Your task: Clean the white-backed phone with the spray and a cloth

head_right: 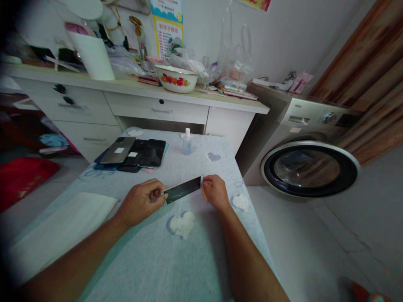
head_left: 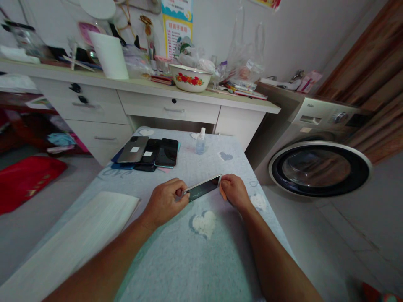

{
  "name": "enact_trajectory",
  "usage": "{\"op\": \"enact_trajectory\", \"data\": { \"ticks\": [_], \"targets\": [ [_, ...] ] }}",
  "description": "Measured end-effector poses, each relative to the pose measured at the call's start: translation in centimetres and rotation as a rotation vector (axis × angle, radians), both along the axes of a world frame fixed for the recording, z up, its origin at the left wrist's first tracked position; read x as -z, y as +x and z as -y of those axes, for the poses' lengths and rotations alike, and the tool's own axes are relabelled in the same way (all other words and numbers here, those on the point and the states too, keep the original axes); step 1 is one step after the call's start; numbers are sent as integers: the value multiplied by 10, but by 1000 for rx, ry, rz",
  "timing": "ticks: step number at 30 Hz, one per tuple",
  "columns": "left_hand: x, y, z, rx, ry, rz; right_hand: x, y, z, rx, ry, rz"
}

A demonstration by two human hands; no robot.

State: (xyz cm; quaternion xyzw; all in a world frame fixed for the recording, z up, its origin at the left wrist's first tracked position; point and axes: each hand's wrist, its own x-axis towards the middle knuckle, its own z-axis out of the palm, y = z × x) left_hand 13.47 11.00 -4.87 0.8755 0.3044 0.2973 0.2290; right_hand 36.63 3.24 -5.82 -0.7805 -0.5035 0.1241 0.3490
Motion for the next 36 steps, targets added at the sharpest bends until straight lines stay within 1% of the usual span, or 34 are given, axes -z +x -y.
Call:
{"op": "enact_trajectory", "data": {
  "ticks": [2,4,6,8,10,13,16,18,21,25,32,34,36],
  "targets": [
    [0,0,0,-5,-7,0,-3,-2,1,-23,-27,70],
    [0,0,0,-6,-12,3,-5,-2,1,-44,-46,82],
    [0,0,0,-6,-8,9,-6,-1,2,-48,-54,43],
    [0,0,-1,-5,-1,9,-6,0,2,-35,-40,-56],
    [0,0,-1,-5,0,7,-6,1,2,-13,2,-185],
    [-1,0,-1,-3,-10,3,-5,1,1,20,105,-343],
    [-1,-1,-1,-2,-22,0,-6,-1,1,30,198,-417],
    [-1,-2,-1,-1,-24,0,-5,-2,1,33,234,-421],
    [-1,-1,-1,0,-24,1,-1,0,0,41,219,-352],
    [-1,0,-1,-6,-38,-9,3,2,0,34,92,-198],
    [-1,-1,-2,-17,-44,-19,-8,-7,1,-68,-141,122],
    [1,-1,-3,-21,-51,-13,-10,-9,1,-68,-152,164],
    [2,-1,-4,-23,-56,-12,-9,-9,1,-57,-134,158]
  ]
}}
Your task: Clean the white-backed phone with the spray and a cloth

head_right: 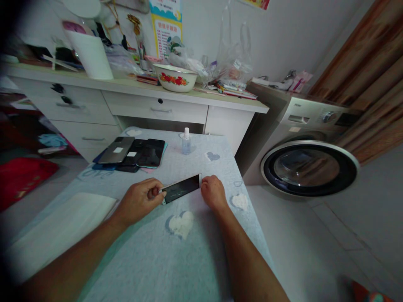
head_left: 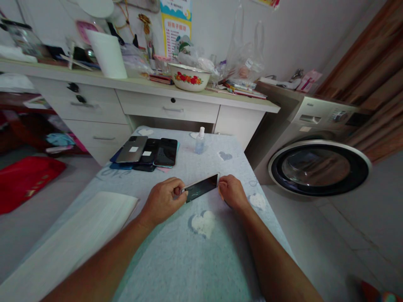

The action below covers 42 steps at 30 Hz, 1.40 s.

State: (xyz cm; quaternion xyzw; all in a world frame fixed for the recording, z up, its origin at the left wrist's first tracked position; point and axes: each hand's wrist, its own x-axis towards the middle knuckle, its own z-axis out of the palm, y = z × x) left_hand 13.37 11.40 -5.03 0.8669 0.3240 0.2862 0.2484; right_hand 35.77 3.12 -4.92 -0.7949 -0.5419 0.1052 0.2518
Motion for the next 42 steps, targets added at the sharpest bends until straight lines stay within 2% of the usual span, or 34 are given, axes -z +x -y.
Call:
{"op": "enact_trajectory", "data": {
  "ticks": [4,10,13,17,20,24,28,36,42],
  "targets": [
    [1,1,0,4,-3,-2,5,5,-1,45,69,-140],
    [-1,-1,1,13,-6,-2,16,12,-3,98,271,-366],
    [-2,-1,1,16,-8,2,16,12,-3,100,269,-362],
    [-2,0,1,23,-13,9,11,10,-1,39,127,-213],
    [-1,0,1,23,-9,6,9,11,-1,1,87,-172],
    [1,0,0,25,6,5,11,13,-1,14,137,-262],
    [1,-1,0,33,22,30,13,17,-1,41,268,-330],
    [7,1,-5,-12,92,9,-7,7,4,-32,552,-256],
    [9,2,-7,-92,206,-10,-24,-12,13,-71,645,-191]
  ]
}}
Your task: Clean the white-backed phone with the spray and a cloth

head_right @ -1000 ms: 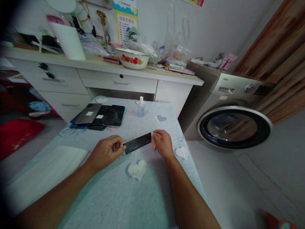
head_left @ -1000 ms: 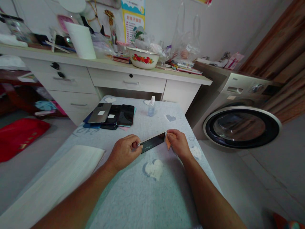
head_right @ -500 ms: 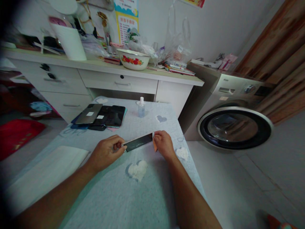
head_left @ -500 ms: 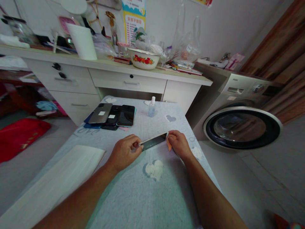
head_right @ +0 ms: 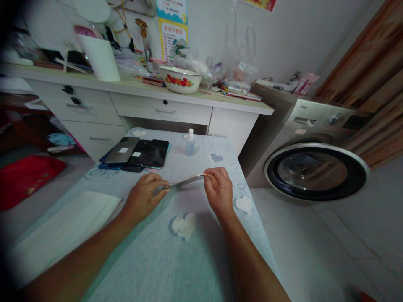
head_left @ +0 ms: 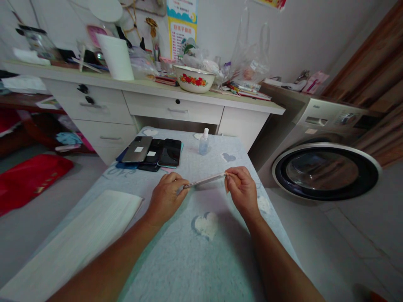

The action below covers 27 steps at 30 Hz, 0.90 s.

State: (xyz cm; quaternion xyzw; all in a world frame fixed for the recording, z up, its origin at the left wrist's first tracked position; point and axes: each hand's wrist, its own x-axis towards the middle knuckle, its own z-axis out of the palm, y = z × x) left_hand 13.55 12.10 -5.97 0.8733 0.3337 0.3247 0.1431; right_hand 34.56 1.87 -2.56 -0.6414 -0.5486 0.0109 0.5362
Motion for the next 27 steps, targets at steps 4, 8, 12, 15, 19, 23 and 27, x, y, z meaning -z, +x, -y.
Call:
{"op": "enact_trajectory", "data": {
  "ticks": [4,8,12,15,19,23,27],
  "targets": [
    [-1,2,3,7,36,-64,-7,-13,5,5,33,35],
    [-8,3,13,91,67,-162,-8,-23,7,-32,60,68],
    [-15,4,22,143,142,-157,-6,-28,7,-61,90,98],
    [-18,4,27,156,187,-93,-6,-31,8,-79,102,112],
    [-21,4,33,162,215,-11,-5,-36,9,-111,132,144],
    [-22,4,35,152,193,55,-5,-33,9,-126,130,167],
    [-20,3,35,124,168,81,-4,-25,7,-73,124,151]
  ]
}}
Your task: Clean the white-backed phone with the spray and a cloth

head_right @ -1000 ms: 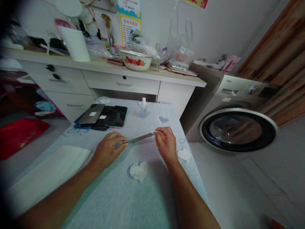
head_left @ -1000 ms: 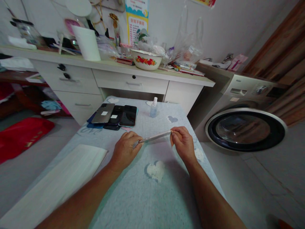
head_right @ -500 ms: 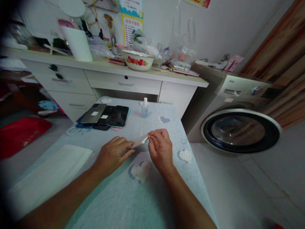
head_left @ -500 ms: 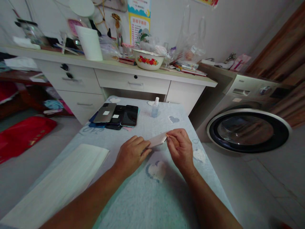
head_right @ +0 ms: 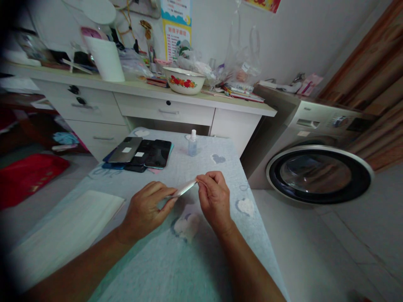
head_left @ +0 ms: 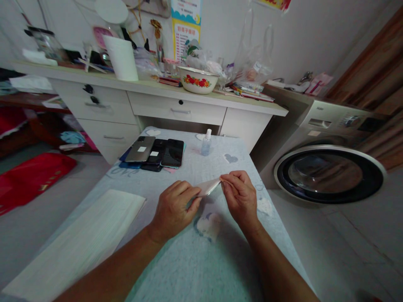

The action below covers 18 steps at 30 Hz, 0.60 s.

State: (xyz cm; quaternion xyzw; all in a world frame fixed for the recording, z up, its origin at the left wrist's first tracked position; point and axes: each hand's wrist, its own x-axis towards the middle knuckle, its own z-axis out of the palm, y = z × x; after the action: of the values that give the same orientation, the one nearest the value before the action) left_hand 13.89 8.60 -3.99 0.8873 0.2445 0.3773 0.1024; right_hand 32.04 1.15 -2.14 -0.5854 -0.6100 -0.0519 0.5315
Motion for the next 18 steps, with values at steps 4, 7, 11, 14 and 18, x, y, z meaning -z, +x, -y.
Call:
{"op": "enact_trajectory", "data": {
  "ticks": [4,7,11,14,18],
  "targets": [
    [1,-1,0,-12,3,-3,1,0,-1,15,7,4],
    [0,-2,0,-11,14,7,1,-5,0,9,35,32],
    [-1,-2,0,-11,20,7,2,-12,2,10,51,85],
    [0,-1,0,-15,25,2,3,-18,5,-7,53,120],
    [-1,0,-1,-21,37,10,5,-26,10,-77,41,130]
  ]
}}
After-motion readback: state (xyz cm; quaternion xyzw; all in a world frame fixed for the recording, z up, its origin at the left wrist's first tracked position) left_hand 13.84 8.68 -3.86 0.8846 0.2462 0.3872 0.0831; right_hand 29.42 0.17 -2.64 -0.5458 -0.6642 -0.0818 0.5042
